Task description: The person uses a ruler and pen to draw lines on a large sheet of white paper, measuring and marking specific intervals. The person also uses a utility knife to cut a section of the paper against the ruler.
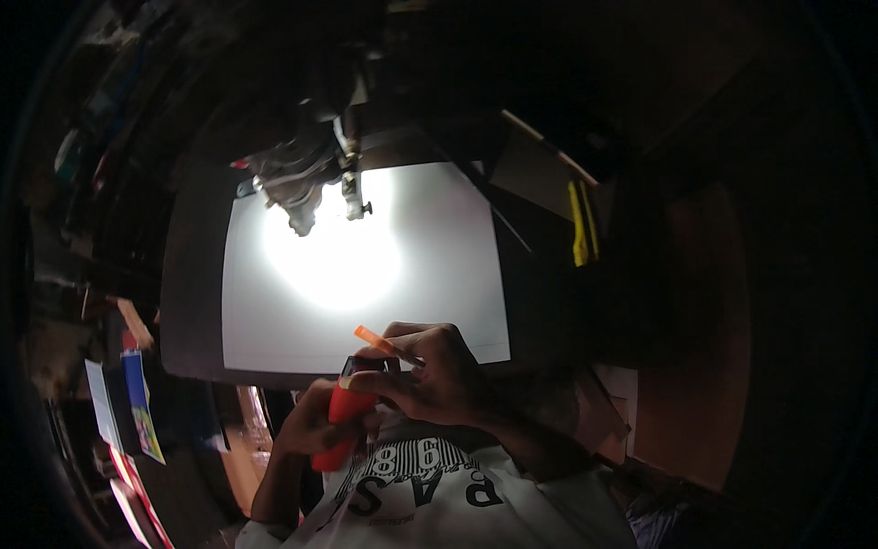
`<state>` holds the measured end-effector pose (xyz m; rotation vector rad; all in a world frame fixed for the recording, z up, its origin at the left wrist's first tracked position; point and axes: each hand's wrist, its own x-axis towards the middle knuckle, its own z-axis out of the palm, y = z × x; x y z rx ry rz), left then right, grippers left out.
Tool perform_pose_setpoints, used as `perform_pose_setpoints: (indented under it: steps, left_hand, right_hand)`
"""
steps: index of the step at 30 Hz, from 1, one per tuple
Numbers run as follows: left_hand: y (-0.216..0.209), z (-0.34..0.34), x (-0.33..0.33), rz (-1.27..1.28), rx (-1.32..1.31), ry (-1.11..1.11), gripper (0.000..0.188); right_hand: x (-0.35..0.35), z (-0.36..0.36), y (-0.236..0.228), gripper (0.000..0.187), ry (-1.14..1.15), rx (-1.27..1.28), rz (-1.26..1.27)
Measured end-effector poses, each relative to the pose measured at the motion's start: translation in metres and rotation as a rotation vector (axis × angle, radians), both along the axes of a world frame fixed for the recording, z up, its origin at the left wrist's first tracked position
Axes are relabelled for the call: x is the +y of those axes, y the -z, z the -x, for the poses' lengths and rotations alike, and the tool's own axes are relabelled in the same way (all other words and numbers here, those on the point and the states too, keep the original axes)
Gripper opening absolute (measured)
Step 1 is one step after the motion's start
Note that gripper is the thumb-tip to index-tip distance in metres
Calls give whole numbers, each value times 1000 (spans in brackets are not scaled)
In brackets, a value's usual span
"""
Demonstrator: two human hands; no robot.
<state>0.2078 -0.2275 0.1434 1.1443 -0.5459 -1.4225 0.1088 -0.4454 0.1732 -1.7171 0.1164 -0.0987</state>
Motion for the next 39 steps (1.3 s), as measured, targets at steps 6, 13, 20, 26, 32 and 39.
perform_pose_setpoints:
  steps: [6, 13, 20, 26, 32, 39]
  left_hand:
    - [-21, -3, 2, -6, -164, 134, 35]
    - [-23, -48, -199, 50, -397, -254, 39]
    - [37, -86, -392, 167, -1240, -329, 46]
    - [14, -3, -267, 485, -597, 208, 34]
    - [-27, -32, -137, -392, -594, -75, 41]
    - [6, -57, -41, -317, -707, -424, 49]
  right_hand:
    - [-115, 82, 0, 59, 1167, -123, -196]
    - [-131, 144, -5, 98, 1351, 268, 35]
    - [-103, 147, 19, 49, 1380, 326, -57]
    - [-111, 122, 17, 36, 1155, 279, -129]
    - [-176, -34, 14, 39, 465, -31, 378]
    - [-316, -202, 79, 42, 213, -179, 1087]
